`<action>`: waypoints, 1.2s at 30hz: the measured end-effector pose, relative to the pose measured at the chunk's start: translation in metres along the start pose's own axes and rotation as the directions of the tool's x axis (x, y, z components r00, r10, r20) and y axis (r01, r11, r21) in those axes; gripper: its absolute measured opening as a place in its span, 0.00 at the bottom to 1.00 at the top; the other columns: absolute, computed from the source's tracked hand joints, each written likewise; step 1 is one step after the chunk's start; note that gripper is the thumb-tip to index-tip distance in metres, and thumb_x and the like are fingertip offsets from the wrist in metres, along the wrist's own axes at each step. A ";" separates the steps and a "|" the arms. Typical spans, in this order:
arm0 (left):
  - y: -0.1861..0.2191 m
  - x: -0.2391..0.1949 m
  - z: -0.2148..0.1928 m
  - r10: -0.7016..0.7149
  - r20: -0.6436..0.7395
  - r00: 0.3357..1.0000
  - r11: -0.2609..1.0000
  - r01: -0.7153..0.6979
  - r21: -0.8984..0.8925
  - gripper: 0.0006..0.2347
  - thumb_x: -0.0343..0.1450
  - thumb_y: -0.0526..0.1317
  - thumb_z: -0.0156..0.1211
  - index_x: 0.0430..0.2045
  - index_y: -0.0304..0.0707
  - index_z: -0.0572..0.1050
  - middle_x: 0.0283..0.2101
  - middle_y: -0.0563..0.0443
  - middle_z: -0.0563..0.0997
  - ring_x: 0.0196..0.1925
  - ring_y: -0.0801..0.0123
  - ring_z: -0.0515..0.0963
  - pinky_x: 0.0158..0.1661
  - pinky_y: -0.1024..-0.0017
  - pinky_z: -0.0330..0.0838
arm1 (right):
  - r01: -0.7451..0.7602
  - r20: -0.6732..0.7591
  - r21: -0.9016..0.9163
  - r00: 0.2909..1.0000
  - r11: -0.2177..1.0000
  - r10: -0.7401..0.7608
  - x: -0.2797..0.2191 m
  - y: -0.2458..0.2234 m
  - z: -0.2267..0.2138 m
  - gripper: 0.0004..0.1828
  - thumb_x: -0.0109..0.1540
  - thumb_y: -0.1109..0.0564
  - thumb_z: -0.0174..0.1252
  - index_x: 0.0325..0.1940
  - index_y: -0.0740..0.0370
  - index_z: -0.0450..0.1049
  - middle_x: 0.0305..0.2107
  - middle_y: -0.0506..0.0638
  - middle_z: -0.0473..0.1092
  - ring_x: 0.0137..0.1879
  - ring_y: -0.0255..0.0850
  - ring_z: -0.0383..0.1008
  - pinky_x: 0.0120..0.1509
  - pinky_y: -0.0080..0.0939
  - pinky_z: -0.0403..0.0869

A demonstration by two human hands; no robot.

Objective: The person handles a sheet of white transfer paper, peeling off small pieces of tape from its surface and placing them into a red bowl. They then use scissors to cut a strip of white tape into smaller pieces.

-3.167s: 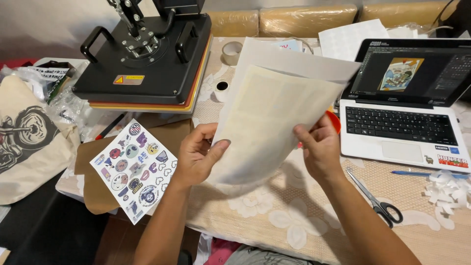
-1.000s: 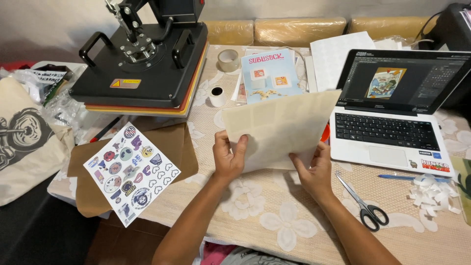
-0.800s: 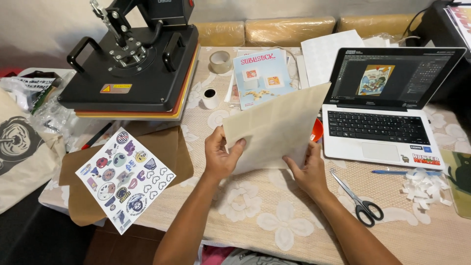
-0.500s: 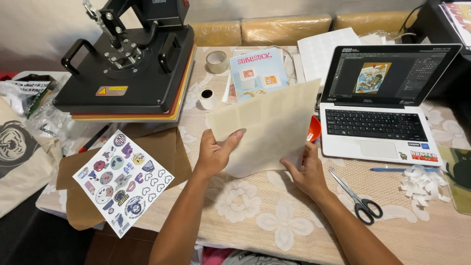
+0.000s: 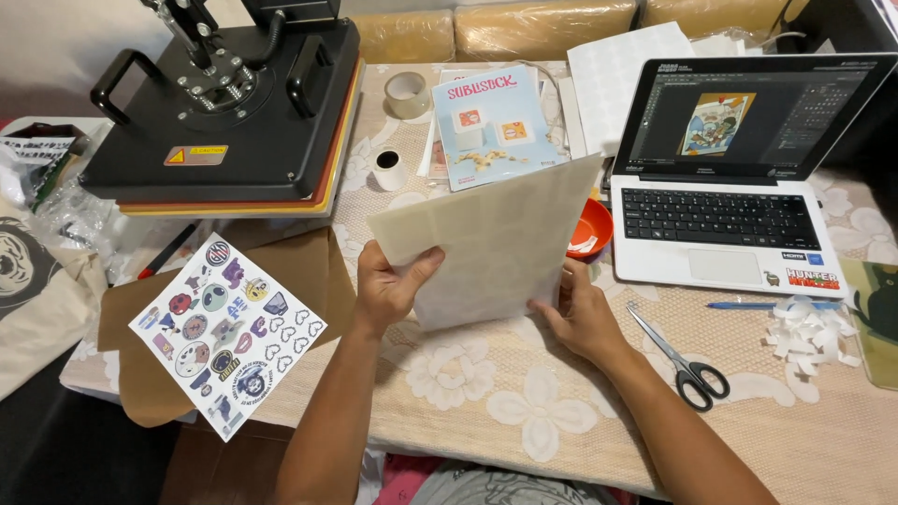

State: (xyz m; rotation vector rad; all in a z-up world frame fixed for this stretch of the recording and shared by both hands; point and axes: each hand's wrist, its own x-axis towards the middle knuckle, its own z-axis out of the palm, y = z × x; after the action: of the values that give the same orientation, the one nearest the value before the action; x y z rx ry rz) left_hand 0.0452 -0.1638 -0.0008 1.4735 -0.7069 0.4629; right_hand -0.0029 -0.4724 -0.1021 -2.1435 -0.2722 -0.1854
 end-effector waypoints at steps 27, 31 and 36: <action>0.004 0.027 -0.005 0.069 -0.074 0.995 0.998 -0.069 -0.007 0.07 0.78 0.28 0.69 0.50 0.27 0.85 0.31 0.41 0.89 0.35 0.74 0.83 0.40 0.66 0.85 | 0.197 -0.001 -0.069 0.980 0.978 -0.198 0.009 -0.002 -0.039 0.26 0.60 0.53 0.80 0.57 0.64 0.79 0.38 0.61 0.84 0.46 0.59 0.87 0.59 0.61 0.83; 0.010 0.031 -0.001 0.081 -0.080 0.994 0.997 -0.081 -0.005 0.06 0.78 0.29 0.69 0.48 0.29 0.85 0.30 0.42 0.89 0.34 0.74 0.84 0.39 0.67 0.85 | 0.344 -0.127 0.066 0.934 0.937 -0.334 0.021 0.004 -0.036 0.28 0.59 0.54 0.81 0.61 0.59 0.79 0.38 0.54 0.84 0.45 0.50 0.87 0.60 0.54 0.83; 0.024 0.036 0.011 0.038 -0.099 0.994 0.993 -0.048 -0.109 0.05 0.78 0.29 0.69 0.46 0.30 0.85 0.31 0.42 0.89 0.34 0.74 0.85 0.39 0.65 0.86 | 0.397 -0.242 0.173 0.904 0.901 -0.352 0.015 -0.025 -0.059 0.24 0.59 0.60 0.80 0.55 0.63 0.76 0.32 0.56 0.85 0.38 0.50 0.90 0.49 0.50 0.86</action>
State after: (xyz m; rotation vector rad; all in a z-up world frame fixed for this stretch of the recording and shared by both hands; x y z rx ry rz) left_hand 0.0533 -0.1782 0.0407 1.3248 -0.6781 0.5162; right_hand 0.0037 -0.5058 -0.0460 -1.8171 -0.5607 -0.5725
